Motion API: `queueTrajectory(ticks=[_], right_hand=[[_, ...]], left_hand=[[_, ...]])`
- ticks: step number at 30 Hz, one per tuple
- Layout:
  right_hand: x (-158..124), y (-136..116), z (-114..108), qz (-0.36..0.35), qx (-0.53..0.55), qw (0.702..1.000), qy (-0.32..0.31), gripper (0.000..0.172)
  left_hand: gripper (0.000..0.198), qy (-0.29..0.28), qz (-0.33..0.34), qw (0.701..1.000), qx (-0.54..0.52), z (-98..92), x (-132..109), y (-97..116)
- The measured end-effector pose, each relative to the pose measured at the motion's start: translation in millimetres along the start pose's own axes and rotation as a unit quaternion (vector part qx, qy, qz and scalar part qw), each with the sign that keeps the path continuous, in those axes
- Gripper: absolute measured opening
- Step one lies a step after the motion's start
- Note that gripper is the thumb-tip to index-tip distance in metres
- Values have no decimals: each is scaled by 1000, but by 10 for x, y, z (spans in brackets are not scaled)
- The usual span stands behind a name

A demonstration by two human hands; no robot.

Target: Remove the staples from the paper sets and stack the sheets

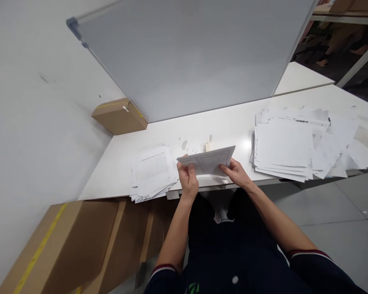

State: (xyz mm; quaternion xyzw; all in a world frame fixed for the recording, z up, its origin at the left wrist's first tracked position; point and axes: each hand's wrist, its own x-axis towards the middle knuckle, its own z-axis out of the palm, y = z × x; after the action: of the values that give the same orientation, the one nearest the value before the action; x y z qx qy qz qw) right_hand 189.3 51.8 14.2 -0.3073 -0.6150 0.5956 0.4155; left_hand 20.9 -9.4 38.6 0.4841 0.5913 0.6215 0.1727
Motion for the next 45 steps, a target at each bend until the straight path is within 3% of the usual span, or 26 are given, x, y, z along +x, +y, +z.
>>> queueTrajectory(ticks=[5, 13, 16, 18, 19, 21, 24, 26, 28, 30, 34, 38, 41, 45], right_hand=[[28, 222, -48, 25, 14, 999, 18, 34], [-13, 353, 17, 45, 7, 998, 32, 33], [-6, 238, -14, 23, -69, 997, 42, 29], [6, -4, -87, -18, -177, 983, 44, 26], [12, -172, -131, -43, -248, 967, 40, 24], [19, -555, -203, -79, -415, 907, 5, 20], [22, -1043, -217, -87, -627, 772, -56, 19], [32, -1182, -168, -76, -703, 700, -101, 22], [55, -1158, -107, -61, -732, 664, -141, 25], [83, -1046, -65, -37, -736, 652, -175, 26], [118, -923, -53, 13, -735, 647, -203, 26], [106, -1104, -102, 9, -714, 670, -204, 20], [75, -1206, -190, 21, -646, 735, -205, 21], [-34, -968, -337, 101, -419, 881, -196, 31]], left_hand=[[31, -21, -37, 998, -44, 82, -17, -187], [22, 11, -26, 997, -65, 134, -43, -149], [21, 25, -21, 997, -65, 128, -46, -169], [21, 30, -12, 996, -83, 86, -24, -192], [25, 33, -6, 995, -91, 52, -7, -209], [43, 40, 2, 996, -84, -32, 27, -254], [65, 12, -11, 1000, -10, -155, 47, -353], [61, -51, -24, 997, 44, -199, 26, -436], [48, -114, -35, 990, 74, -203, -15, -526], [36, -152, -53, 983, 84, -179, -58, -615], [22, -160, -72, 979, 99, -131, -77, -710], [21, -134, -84, 986, 42, -169, 22, -601], [22, -112, -106, 986, -59, -234, 140, -439], [27, -93, -135, 982, -97, -252, 242, -334]])
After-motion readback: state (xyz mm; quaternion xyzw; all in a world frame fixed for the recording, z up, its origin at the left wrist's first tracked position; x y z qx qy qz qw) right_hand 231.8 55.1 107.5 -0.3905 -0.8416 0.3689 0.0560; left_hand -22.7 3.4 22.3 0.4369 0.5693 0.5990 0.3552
